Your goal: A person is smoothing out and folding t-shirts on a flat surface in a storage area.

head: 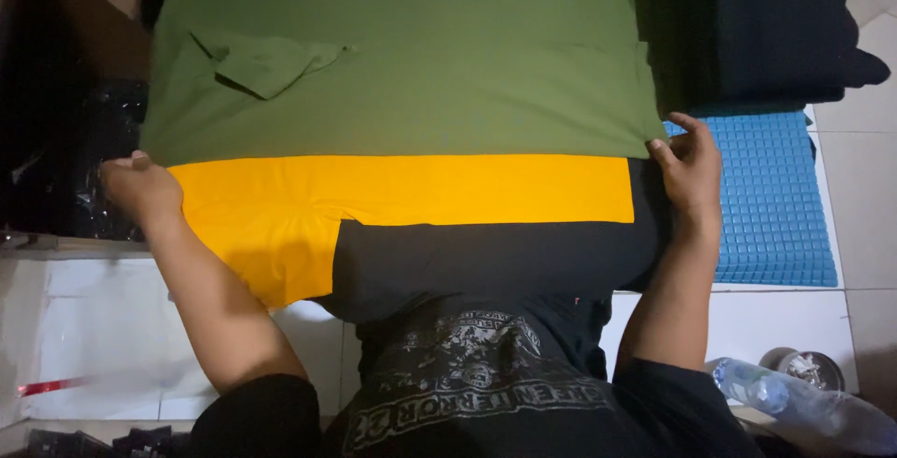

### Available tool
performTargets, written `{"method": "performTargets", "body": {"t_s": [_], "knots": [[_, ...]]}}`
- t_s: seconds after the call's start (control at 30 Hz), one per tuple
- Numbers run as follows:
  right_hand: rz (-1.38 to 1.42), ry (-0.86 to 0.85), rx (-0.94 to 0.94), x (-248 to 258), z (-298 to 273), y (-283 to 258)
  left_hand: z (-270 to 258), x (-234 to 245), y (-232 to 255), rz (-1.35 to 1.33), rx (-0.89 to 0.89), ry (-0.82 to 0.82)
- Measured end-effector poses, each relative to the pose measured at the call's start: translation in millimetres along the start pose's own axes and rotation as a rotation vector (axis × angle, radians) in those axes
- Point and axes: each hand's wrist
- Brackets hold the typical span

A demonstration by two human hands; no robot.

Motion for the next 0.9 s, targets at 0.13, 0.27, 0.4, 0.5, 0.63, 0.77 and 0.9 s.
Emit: {"method": "performTargets", "body": {"t_s": [0.13,0.27,0.4,0.5,0.63,0.77,0.9], "knots": [[-0.102,0.070,-0.011,-1.4,-0.9,-2.0,-30.2,31.1,57.2,0.130,-0.330,0.167],[-0.430,0.306,0.434,4.2,10.1,-33.0,-74.3,48.7,164.6,0.136,-0.654,0.121],[-0.424,0.207,0.593,-11.6,51.8,-61.6,-138.4,31.3,258.4,0.020,-0.754,-0.339],[-0.590,0.241,0.728,-38.6,109.9,-40.7,-176.6,-10.1,292.0,-0.015,-1.039,-0.510],[-1.164,0.119,0.466,-91.4,166.8,8.6,-212.1,-54.3,329.4,0.013,-1.220,-0.828],[-1.181,0.085,0.370,-103.6,184.3,41.4,-225.7,-60.2,345.2,0.089,-1.227,-1.039],[-1.076,0.253,0.493,-91.3,164.7,21.8,-232.5,-58.5,345.6,0.207,-1.235,-1.140]]}}
Point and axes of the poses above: each hand's wrist, its own z-axis towards the middle knuckle, its own x-axis out of the back of the hand, y = z × x, and after that the axes turned 1 degree about -z, right-handed
